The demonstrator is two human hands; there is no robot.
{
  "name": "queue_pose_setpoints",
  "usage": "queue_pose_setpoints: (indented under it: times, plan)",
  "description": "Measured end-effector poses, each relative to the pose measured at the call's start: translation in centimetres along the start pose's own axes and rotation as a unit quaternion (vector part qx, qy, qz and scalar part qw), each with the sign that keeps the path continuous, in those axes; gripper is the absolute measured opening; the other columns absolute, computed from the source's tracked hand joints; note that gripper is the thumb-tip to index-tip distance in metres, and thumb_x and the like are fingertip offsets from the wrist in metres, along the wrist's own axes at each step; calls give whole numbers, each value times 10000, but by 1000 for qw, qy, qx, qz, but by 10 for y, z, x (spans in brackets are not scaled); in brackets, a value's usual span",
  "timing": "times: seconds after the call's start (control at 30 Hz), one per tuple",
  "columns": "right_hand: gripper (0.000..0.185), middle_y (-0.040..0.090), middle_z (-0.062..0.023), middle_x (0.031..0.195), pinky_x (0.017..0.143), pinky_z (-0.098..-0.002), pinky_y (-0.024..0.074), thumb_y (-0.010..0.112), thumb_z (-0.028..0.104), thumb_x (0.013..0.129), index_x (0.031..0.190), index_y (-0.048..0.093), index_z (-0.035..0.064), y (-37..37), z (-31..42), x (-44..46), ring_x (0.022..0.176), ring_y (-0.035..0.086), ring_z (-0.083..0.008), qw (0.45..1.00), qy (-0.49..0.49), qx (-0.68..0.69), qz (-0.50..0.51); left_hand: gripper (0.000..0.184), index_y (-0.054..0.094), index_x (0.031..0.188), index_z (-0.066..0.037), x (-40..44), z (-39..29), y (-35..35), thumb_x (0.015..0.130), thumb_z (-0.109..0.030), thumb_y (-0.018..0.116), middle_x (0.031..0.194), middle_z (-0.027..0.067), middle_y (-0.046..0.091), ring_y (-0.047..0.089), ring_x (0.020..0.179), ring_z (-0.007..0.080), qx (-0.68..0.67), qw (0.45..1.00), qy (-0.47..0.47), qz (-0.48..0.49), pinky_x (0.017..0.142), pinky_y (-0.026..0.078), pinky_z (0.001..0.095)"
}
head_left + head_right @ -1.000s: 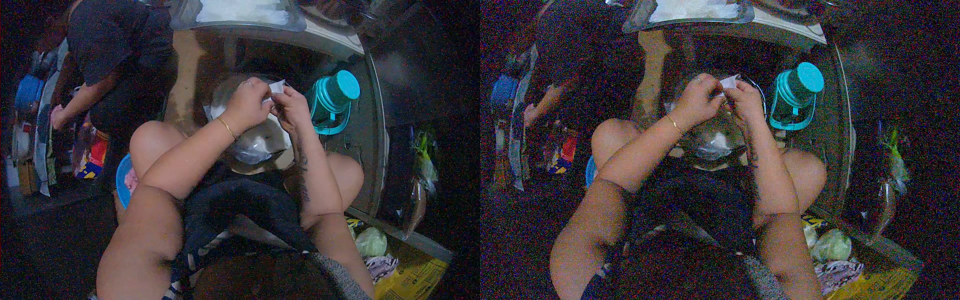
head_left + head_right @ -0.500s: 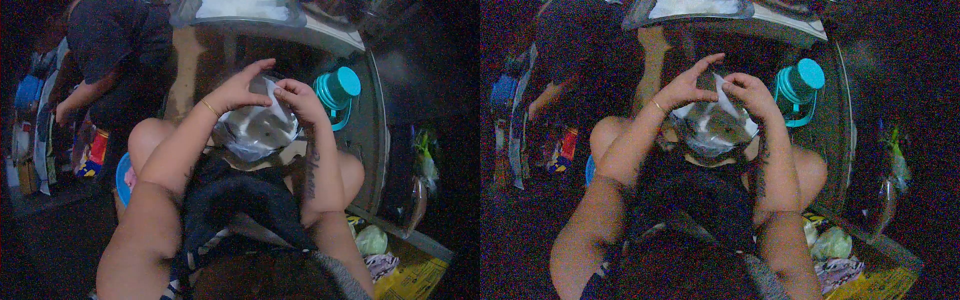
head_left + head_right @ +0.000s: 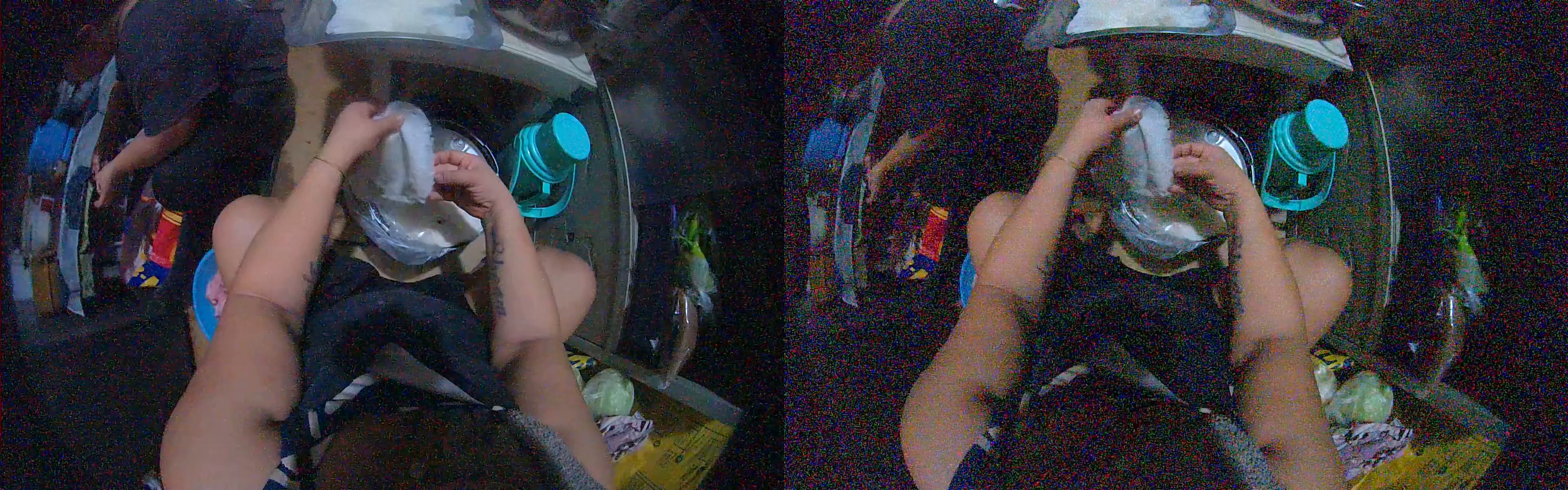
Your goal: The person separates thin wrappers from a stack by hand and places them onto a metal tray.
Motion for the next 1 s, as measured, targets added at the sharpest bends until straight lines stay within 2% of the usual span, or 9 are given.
queue_pose_setpoints:
  times: [0.1, 0.33, 0.43, 0.53, 0.63, 0.67, 0.77, 0.87, 1.0]
  plan:
    - [348, 645, -71, 894, 730, -335, 538, 678, 87, 788, 1091, 532, -4, 17, 12, -5, 785, 644, -184, 998, -2, -14, -65, 487, 674, 828, 40, -4, -6, -4, 699, -427, 714, 701, 163, 649, 631, 642, 258, -6, 1000, -6, 3, 640, 490, 369]
    - [592, 482, -84, 1172, 734, -338, 486, 637, 29, 685, 1245, 469, 125, 10, 6, 1, 899, 526, -154, 952, -126, -216, -176, 362, 657, 857, -11, -10, -25, 3, 754, -351, 725, 761, 70, 647, 582, 698, 141, -68, 990, 114, 44, 655, 471, 313]
    - [553, 528, -77, 1089, 742, -364, 496, 619, 59, 722, 1251, 463, 108, -9, -5, 11, 856, 543, -174, 959, -129, -139, -212, 297, 648, 889, -33, -15, -35, 1, 795, -309, 705, 823, 11, 643, 567, 760, 103, -188, 964, 94, 165, 699, 466, 290]
    - [511, 570, -94, 1104, 798, -397, 508, 609, 88, 751, 1244, 474, 70, -18, -16, 12, 891, 580, -226, 993, -20, 114, -28, 259, 659, 925, -39, -14, -32, -4, 822, -276, 680, 847, -16, 643, 564, 767, 90, -273, 945, 95, 155, 718, 463, 271]
    - [478, 600, -111, 1113, 854, -435, 504, 617, 105, 763, 1219, 494, 28, -23, -19, 15, 944, 608, -266, 982, -21, 186, -14, 298, 666, 940, -15, -9, -29, -13, 816, -286, 669, 853, 23, 661, 576, 767, 101, -214, 969, 86, 84, 721, 466, 272]
    - [415, 615, -100, 1087, 741, -382, 546, 631, 187, 784, 1169, 555, 50, -32, -23, 15, 896, 633, -241, 986, -35, 160, -43, 369, 671, 941, 14, 0, -21, -17, 792, -323, 671, 851, 75, 673, 597, 769, 121, -117, 988, 48, 85, 715, 473, 285]
    - [427, 599, -128, 1128, 905, -440, 493, 614, 78, 797, 1202, 503, -2, -12, -3, 9, 1003, 612, -263, 995, -61, 75, 20, 411, 673, 905, 24, 7, -10, -18, 764, -362, 676, 853, 150, 681, 646, 787, 219, -76, 994, -9, 74, 736, 486, 339]
    - [400, 594, -138, 1137, 891, -411, 511, 601, 70, 818, 1196, 501, -13, 2, 4, 2, 1015, 611, -260, 995, -72, 69, 29, 423, 668, 917, 25, 11, -2, -9, 752, -365, 681, 930, 207, 666, 647, 871, 325, 47, 998, -32, -23, 774, 491, 398]
    - [360, 602, -130, 1093, 830, -363, 545, 558, 34, 821, 1173, 506, -19, 5, 8, 1, 975, 622, -238, 995, -67, 66, -18, 352, 656, 904, 6, -1, 1, 22, 744, -307, 685, 966, 216, 632, 607, 949, 355, 75, 982, 103, -140, 820, 484, 427]
Point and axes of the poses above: each hand's wrist, its own x-axis towards the middle knuckle, its own y-axis out of the palm, z = x × y, the point moved 2 cm from there along x, towards the middle knuckle
